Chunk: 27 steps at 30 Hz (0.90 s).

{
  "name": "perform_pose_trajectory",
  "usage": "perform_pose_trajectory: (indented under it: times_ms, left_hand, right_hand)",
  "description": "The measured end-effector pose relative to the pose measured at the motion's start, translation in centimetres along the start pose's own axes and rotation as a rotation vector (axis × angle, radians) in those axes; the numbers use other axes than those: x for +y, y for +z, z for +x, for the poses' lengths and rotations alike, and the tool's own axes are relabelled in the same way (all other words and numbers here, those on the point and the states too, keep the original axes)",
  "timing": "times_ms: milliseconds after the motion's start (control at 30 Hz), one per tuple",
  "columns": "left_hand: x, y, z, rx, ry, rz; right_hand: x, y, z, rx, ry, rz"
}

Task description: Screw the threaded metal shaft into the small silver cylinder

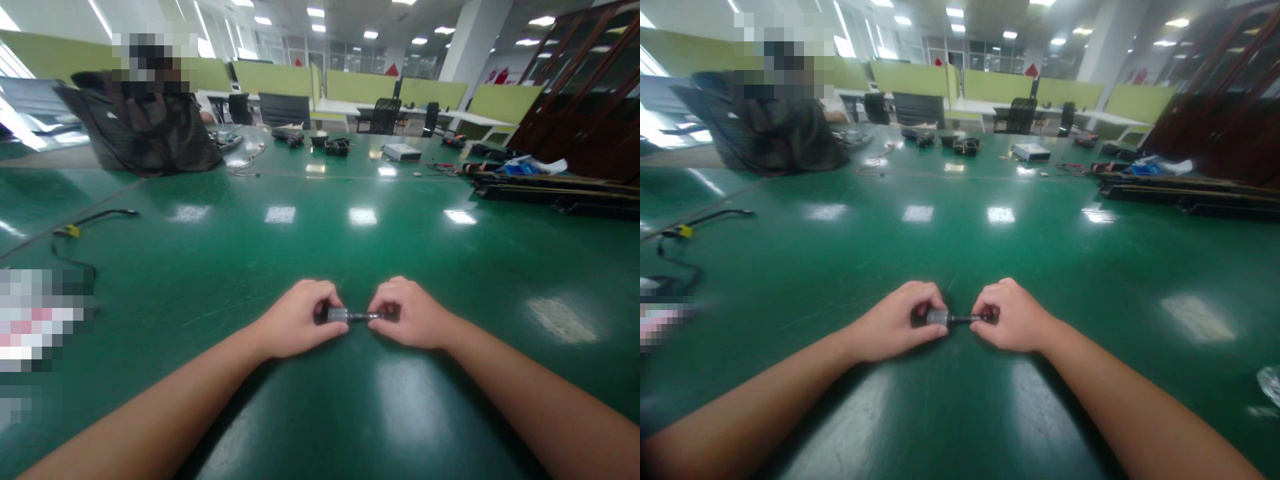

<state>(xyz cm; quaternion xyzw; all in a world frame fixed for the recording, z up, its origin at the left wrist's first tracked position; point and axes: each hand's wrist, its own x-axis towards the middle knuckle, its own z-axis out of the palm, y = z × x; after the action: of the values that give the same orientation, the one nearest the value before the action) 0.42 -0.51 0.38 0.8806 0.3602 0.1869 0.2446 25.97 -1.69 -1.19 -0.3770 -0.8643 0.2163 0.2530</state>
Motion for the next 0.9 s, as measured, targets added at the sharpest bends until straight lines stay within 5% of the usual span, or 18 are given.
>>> perform_pose_trajectory:
  times_ms: [533, 900]
  left_hand:
    - [0.0, -0.1, 0.1, -0.01, -0.009, -0.001]
    - [0.2, 0.1, 0.2, 0.028, -0.009, -0.008]
  right_hand:
    - [1.7, -1.8, -0.4, -0.041, -0.015, 0.004]
    - [-0.6, 0.4, 0.6, -0.001, 0.048, 0.107]
